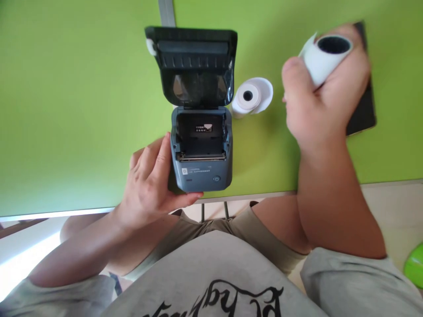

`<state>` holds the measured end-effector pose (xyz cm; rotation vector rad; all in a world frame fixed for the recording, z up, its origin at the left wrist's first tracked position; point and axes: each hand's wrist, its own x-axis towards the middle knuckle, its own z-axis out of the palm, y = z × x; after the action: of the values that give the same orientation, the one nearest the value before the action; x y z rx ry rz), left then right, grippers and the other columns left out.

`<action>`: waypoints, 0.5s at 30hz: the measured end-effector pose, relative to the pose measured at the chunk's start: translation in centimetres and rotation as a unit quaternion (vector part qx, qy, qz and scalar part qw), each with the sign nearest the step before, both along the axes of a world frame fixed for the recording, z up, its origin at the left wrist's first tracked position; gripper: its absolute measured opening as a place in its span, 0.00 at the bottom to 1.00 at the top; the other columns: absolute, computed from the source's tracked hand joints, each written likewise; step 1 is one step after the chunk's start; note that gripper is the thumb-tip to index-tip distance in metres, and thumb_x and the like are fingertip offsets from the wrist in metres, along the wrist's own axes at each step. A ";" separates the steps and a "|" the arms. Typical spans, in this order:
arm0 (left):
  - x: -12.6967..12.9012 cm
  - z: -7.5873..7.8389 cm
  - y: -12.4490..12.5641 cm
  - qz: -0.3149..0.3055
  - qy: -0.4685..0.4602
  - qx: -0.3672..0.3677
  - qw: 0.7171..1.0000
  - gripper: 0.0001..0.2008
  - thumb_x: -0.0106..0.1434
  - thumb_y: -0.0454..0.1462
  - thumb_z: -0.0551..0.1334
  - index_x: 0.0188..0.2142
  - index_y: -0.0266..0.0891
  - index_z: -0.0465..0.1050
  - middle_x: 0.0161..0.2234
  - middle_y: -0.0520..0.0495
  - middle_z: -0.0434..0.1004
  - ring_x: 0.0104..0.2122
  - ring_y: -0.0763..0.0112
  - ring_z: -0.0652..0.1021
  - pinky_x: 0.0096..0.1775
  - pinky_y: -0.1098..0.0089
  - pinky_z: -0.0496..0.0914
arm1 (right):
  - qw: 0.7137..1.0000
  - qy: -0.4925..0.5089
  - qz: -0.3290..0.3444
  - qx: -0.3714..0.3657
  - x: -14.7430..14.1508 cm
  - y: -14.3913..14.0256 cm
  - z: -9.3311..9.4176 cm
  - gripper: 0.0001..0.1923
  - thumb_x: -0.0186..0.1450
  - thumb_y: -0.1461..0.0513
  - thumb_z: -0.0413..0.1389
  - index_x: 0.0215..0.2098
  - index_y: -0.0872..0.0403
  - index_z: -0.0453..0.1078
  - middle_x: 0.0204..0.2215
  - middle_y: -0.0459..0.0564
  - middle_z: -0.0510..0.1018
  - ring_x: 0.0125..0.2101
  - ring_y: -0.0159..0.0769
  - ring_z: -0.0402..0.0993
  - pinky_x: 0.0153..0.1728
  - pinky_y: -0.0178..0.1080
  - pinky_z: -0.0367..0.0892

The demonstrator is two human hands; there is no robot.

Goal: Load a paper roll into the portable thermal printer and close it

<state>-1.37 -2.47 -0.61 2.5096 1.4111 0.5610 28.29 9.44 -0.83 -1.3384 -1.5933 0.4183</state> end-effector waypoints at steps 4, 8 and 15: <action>0.0 0.0 0.0 -0.001 -0.003 0.000 1.000 0.54 0.67 0.67 0.49 0.74 0.25 0.44 0.59 0.28 0.73 0.56 0.51 0.75 0.56 0.59 0.64 | 0.990 -0.144 0.002 -0.001 0.8 -0.1 0.1 0.09 0.65 0.57 0.60 0.38 0.55 0.68 0.32 0.41 0.67 0.35 0.22 0.63 0.42 0.37 0.58; -0.1 0.0 -0.1 -0.002 0.000 0.002 1.000 0.54 0.67 0.68 0.49 0.74 0.26 0.44 0.59 0.28 0.74 0.55 0.52 0.76 0.55 0.59 0.65 | 0.984 -0.178 -0.005 -0.005 1.0 0.2 -0.7 0.15 0.61 0.58 0.64 0.45 0.52 0.70 0.39 0.44 0.73 0.36 0.26 0.67 0.38 0.35 0.62; 0.0 0.0 -0.1 0.005 -0.006 -0.010 1.000 0.55 0.66 0.68 0.49 0.75 0.29 0.40 0.60 0.29 0.73 0.56 0.50 0.75 0.56 0.59 0.65 | 0.995 -0.080 0.047 0.028 1.4 -0.1 -0.3 0.28 0.59 0.56 0.65 0.56 0.50 0.69 0.52 0.49 0.73 0.55 0.43 0.73 0.52 0.46 0.68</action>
<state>-1.36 -2.53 -0.59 2.4815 1.4181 0.5603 29.65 9.30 -1.14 -1.2832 -1.7929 0.3278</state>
